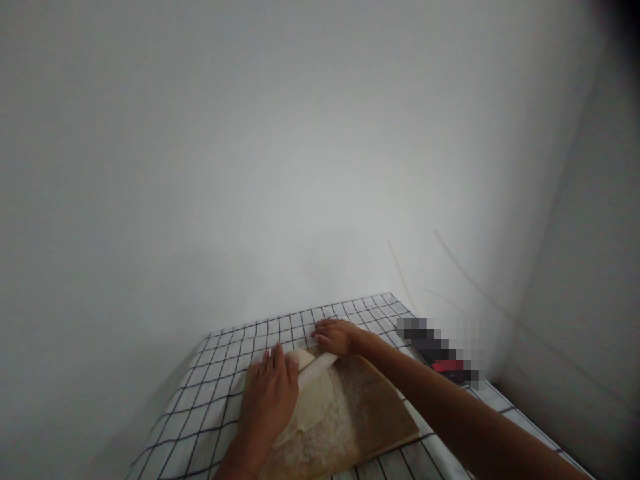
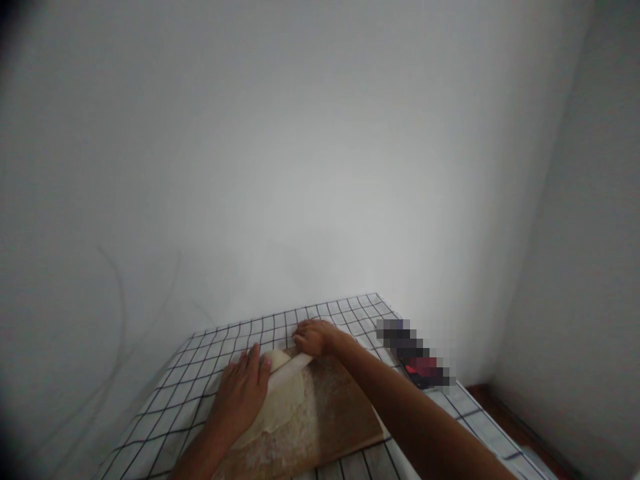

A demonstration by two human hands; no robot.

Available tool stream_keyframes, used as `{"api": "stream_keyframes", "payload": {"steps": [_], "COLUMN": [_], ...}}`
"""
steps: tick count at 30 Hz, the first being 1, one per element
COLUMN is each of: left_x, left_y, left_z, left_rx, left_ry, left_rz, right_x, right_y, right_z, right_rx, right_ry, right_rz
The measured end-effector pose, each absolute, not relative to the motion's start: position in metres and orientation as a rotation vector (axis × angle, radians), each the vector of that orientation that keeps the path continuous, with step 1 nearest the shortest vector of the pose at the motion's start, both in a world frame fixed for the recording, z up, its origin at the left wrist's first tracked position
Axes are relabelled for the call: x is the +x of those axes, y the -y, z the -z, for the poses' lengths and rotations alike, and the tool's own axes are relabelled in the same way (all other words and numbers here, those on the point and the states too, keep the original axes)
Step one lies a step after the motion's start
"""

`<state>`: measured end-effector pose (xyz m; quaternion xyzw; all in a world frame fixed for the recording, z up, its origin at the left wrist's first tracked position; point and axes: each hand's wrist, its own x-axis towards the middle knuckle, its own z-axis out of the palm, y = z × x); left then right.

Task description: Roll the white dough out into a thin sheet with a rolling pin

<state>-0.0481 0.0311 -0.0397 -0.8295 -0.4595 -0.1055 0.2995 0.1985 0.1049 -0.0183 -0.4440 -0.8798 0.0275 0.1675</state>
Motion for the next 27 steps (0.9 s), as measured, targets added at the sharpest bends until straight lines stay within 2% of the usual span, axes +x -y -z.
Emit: {"api": "stream_keyframes", "payload": {"steps": [9,16,22,27], "left_x": [-0.046,-0.046,-0.048,-0.052], "left_y": [-0.016,0.002,-0.011,-0.033], "left_z": [0.043,0.052,0.057,0.064], "left_rx": [-2.281,-2.295,-2.306,-2.297], "left_ry": [1.11,1.214,1.213,1.122], "left_rz": [0.467,0.742,0.72,0.555], "right_x": [0.205,0.202,0.195,0.184], "right_y": [-0.027,0.024,-0.007,-0.055], "right_z": [0.018,0.022,0.01,-0.001], "right_rx": [-1.563,-1.566,-1.647,-1.763], "right_ry": [2.307,2.209,2.281,2.322], "right_rz": [-0.036,-0.051,-0.01,0.01]}}
